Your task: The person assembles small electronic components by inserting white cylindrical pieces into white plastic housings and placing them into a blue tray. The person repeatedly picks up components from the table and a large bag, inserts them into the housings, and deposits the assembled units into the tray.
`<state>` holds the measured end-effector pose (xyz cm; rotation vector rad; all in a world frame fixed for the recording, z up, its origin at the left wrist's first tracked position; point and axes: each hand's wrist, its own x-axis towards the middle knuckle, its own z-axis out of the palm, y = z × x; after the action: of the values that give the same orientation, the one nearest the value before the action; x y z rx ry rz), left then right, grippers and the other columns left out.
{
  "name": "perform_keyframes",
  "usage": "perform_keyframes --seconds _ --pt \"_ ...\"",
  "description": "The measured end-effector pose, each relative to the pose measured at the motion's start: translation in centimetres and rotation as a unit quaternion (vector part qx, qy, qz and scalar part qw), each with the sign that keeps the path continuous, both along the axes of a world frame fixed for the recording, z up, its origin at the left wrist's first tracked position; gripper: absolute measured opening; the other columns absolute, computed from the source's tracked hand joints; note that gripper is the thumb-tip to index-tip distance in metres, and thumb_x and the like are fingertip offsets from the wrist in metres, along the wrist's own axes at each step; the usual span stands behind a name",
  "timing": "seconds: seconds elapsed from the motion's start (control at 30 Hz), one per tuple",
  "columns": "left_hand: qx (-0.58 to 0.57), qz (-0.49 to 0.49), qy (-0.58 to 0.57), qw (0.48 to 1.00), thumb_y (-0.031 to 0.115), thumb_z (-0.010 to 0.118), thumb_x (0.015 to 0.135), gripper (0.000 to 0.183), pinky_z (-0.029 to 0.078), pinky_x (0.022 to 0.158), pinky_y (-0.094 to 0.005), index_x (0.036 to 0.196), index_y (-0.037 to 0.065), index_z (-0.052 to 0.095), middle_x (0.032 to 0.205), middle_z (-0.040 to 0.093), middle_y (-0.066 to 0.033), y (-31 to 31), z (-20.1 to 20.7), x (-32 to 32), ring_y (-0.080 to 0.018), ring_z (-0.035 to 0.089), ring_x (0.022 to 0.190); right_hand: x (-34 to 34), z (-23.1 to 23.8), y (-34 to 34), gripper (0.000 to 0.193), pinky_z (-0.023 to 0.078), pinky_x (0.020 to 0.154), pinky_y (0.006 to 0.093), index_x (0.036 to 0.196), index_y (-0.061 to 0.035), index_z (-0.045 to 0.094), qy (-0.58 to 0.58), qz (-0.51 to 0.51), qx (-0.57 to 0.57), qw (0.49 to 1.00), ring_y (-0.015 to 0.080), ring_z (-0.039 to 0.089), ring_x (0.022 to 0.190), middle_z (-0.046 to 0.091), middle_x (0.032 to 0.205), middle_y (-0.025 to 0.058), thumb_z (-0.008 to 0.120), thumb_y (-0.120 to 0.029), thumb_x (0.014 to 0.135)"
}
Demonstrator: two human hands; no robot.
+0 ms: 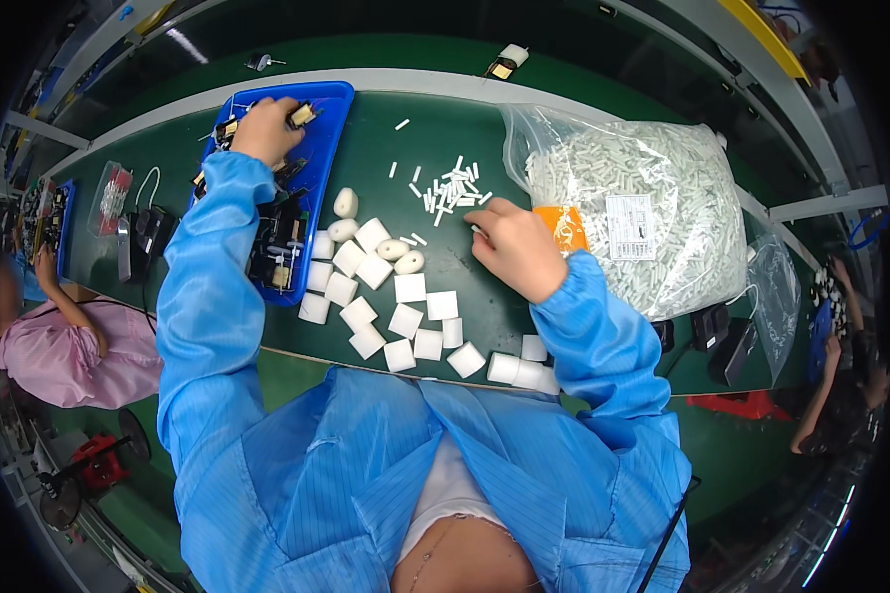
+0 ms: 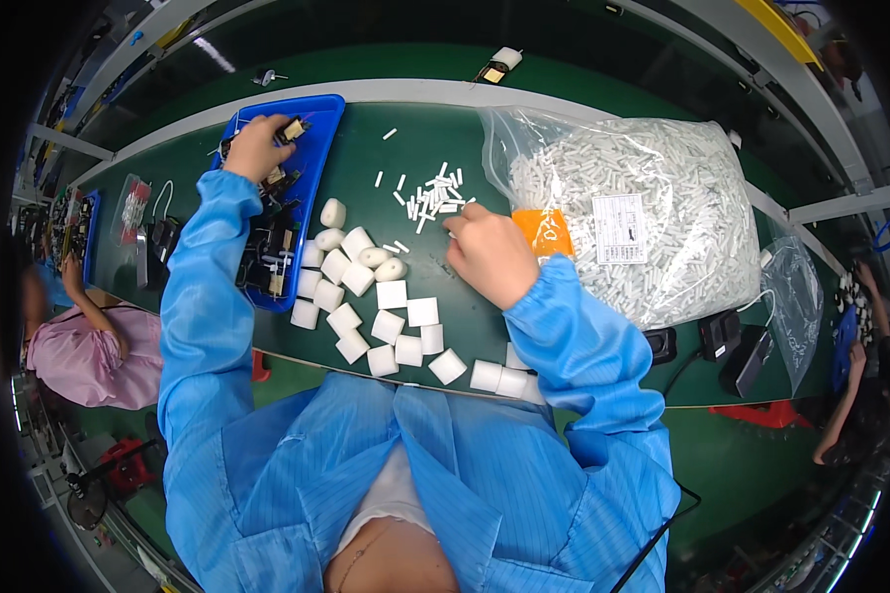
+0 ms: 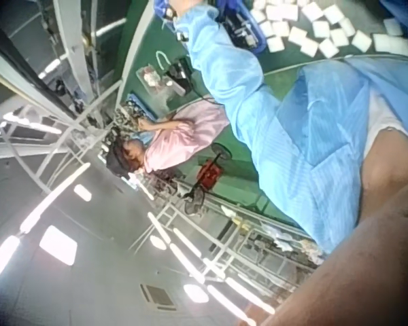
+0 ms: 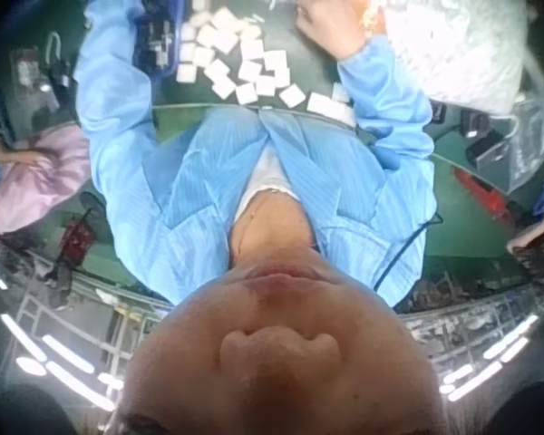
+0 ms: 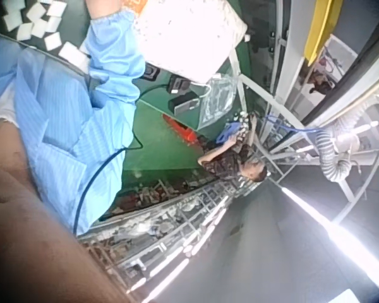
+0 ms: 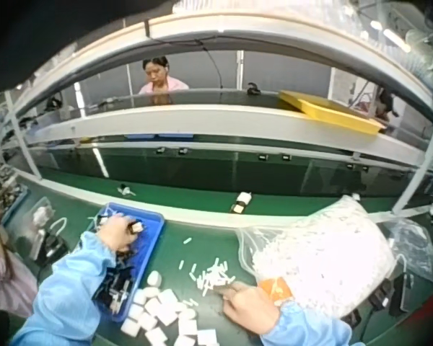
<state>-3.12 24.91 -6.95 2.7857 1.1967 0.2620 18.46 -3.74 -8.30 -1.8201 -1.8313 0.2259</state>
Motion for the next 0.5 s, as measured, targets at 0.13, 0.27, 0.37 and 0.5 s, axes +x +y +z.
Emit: perform_keyframes --seconds 0.13,0.27,0.37,0.5 --pt "-0.260 -0.040 -0.342 0.902 0.008 0.071 0.070 0.031 0.048 0.066 -0.0250 0.097 0.005 0.057 0.092 0.058 -0.0082 -5.6 5.9 2.3 -0.0166 0.057 0.072 0.9 4.4 -1.8 0.015 0.051 0.062 0.0276 0.088 -0.0024 0.065 0.255 -0.039 -0.050 0.965 0.0201 0.062 0.067 0.061 0.081 0.0101 0.060 -0.003 0.074" --pt "-0.462 -0.067 -0.475 0.746 0.020 0.074 0.072 0.030 0.039 0.044 -0.0157 0.090 0.003 0.056 0.079 0.056 -0.0013 -13.6 8.0 3.9 -0.0055 0.051 0.051 0.8 7.0 -3.8 0.012 0.050 0.067 0.0219 0.089 0.0023 0.064 0.542 -0.045 0.021 0.839 0.0129 0.063 0.075 0.064 0.085 0.0083 0.063 -0.001 0.078" --pt "-0.533 -0.072 -0.542 0.646 0.043 0.075 0.067 0.050 0.033 0.038 -0.0136 0.088 0.005 0.050 0.075 0.056 -0.0025 -18.1 6.9 5.4 -0.0044 0.048 0.048 0.5 7.9 -4.4 0.016 0.050 0.070 0.0217 0.094 0.0042 0.061 0.598 -0.022 0.075 0.797 0.0134 0.062 0.080 0.062 0.091 0.0101 0.062 0.002 0.078" --pt "-0.612 -0.078 -0.619 0.486 0.028 0.060 0.084 0.035 0.043 0.042 -0.0161 0.104 0.008 0.040 0.086 0.060 -0.0126 -20.7 5.4 8.3 -0.0115 0.057 0.057 0.6 7.5 -5.4 0.019 0.050 0.072 0.0234 0.095 0.0038 0.060 0.580 -0.034 0.172 0.795 0.0161 0.062 0.083 0.062 0.094 0.0121 0.062 0.007 0.076"
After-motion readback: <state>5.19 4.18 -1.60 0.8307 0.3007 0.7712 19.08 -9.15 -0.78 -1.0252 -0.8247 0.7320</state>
